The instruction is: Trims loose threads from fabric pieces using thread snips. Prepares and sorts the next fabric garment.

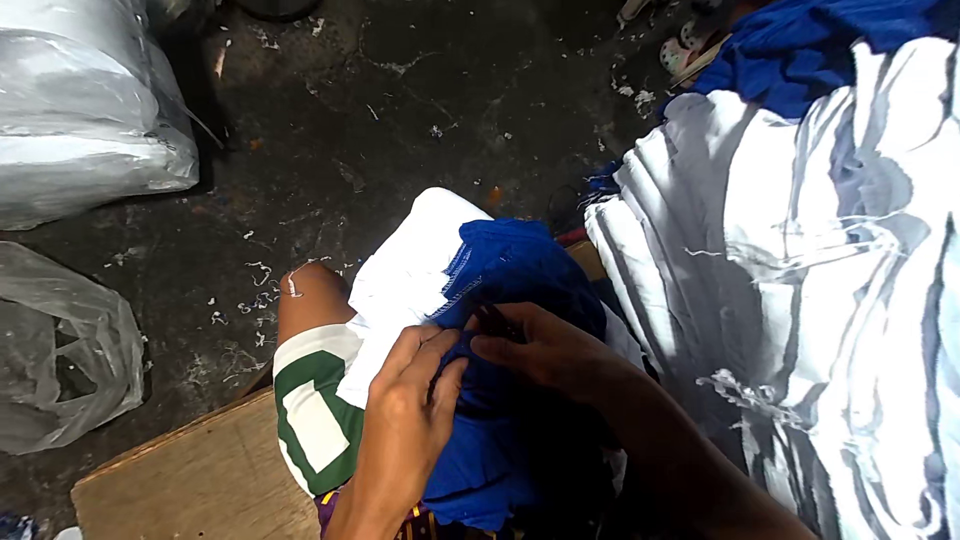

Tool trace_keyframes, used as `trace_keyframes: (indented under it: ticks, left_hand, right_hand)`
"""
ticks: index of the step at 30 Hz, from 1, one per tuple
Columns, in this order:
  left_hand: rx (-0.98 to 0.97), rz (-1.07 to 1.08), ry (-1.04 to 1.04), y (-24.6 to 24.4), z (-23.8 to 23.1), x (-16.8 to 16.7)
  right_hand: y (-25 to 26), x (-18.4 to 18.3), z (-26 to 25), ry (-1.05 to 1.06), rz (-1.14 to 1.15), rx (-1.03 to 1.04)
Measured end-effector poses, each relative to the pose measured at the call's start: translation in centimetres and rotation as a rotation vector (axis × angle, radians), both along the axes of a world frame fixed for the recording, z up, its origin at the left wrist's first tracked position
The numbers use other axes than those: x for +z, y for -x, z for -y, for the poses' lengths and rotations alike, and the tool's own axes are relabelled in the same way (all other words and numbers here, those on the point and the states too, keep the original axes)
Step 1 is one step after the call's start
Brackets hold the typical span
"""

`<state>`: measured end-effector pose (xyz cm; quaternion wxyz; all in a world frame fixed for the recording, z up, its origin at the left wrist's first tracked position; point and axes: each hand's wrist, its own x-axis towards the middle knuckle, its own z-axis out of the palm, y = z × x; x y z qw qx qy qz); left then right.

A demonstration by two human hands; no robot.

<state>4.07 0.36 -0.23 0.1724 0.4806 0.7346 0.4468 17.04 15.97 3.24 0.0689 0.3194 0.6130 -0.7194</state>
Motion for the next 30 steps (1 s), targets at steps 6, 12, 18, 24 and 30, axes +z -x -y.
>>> trace_keyframes:
  ticks: [6,12,18,24,30]
  left_hand:
    - [0.014,0.151,0.021,-0.1,-0.2,-0.2]
    - [-0.065,-0.045,-0.009,0.4,-0.3,0.2]
    - [-0.09,-0.229,-0.092,0.4,-0.1,0.5]
    - [-0.063,-0.126,-0.084,0.5,-0.2,0.4]
    - [0.055,0.125,0.047,0.4,0.3,0.1]
  right_hand:
    - [-0.8,-1.1,-0.9,0.199,-0.114,0.059]
    - [-1.3,-1.8,-1.7,0.207,-0.176,0.135]
    - [-1.5,-2.2,-1.8,0.158,-0.207,0.178]
    - [-1.3,-2.1,-1.2,0.132,-0.166,0.097]
    - [-0.9,-1.4,-0.8,0.15,-0.103,-0.025]
